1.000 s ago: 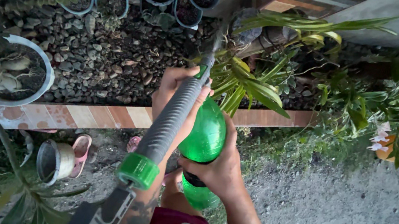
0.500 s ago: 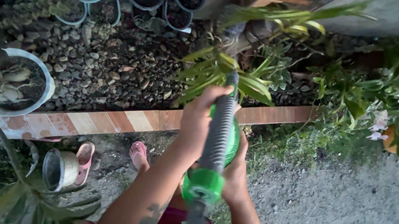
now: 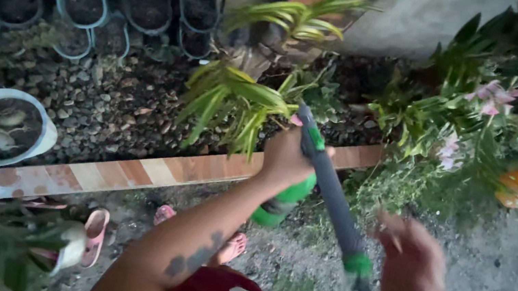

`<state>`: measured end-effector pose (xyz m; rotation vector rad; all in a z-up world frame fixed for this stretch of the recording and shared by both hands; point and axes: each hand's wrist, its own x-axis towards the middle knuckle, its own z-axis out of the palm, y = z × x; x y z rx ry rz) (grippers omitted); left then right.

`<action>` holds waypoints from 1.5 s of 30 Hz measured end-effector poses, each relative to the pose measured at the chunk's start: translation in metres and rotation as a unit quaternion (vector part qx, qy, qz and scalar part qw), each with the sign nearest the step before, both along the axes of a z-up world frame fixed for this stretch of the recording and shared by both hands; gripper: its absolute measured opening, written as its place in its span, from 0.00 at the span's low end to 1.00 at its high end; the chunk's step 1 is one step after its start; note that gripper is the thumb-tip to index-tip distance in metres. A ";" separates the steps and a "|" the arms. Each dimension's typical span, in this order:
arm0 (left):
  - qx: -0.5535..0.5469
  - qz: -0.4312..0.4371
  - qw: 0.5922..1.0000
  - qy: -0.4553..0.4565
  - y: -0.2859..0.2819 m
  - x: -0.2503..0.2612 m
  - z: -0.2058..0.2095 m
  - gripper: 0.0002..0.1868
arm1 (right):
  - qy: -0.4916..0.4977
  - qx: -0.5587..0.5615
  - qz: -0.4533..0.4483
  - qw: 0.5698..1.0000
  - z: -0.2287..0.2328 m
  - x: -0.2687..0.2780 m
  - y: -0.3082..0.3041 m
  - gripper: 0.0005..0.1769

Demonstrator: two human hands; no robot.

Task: The person waters plants in a garden using a hand-pumped sprayer, moving between different potted plants and flowerbeds.

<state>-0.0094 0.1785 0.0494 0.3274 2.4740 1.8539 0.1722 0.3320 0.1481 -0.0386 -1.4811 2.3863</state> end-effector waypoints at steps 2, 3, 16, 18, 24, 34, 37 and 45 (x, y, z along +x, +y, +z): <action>-0.017 0.011 1.000 0.020 0.017 -0.011 -0.009 0.21 | 0.044 0.337 -0.025 0.940 0.027 0.026 -0.004 0.17; -0.033 0.019 0.999 0.038 0.025 -0.017 -0.011 0.21 | 0.054 0.496 -0.031 0.866 0.026 0.025 -0.011 0.16; -0.047 0.076 0.995 0.037 0.035 -0.041 0.004 0.16 | 0.011 0.352 -0.114 0.929 0.016 0.029 0.039 0.15; -0.057 0.097 0.989 0.093 0.033 -0.033 -0.002 0.17 | -0.010 0.296 -0.032 0.955 0.024 0.033 0.039 0.07; -0.026 0.035 0.996 0.078 0.020 -0.038 -0.006 0.17 | 0.071 0.499 -0.175 0.846 0.064 0.099 0.037 0.14; -0.118 0.041 0.992 0.027 0.019 -0.012 -0.014 0.18 | 0.067 0.536 -0.084 0.837 0.020 0.077 0.038 0.16; -0.103 0.041 0.992 0.065 0.021 -0.009 -0.025 0.20 | 0.065 0.510 -0.101 0.852 0.014 0.089 0.045 0.17; -0.099 -0.039 0.994 -0.009 0.023 -0.019 -0.046 0.18 | 0.115 0.522 -0.064 0.843 -0.002 0.085 0.047 0.15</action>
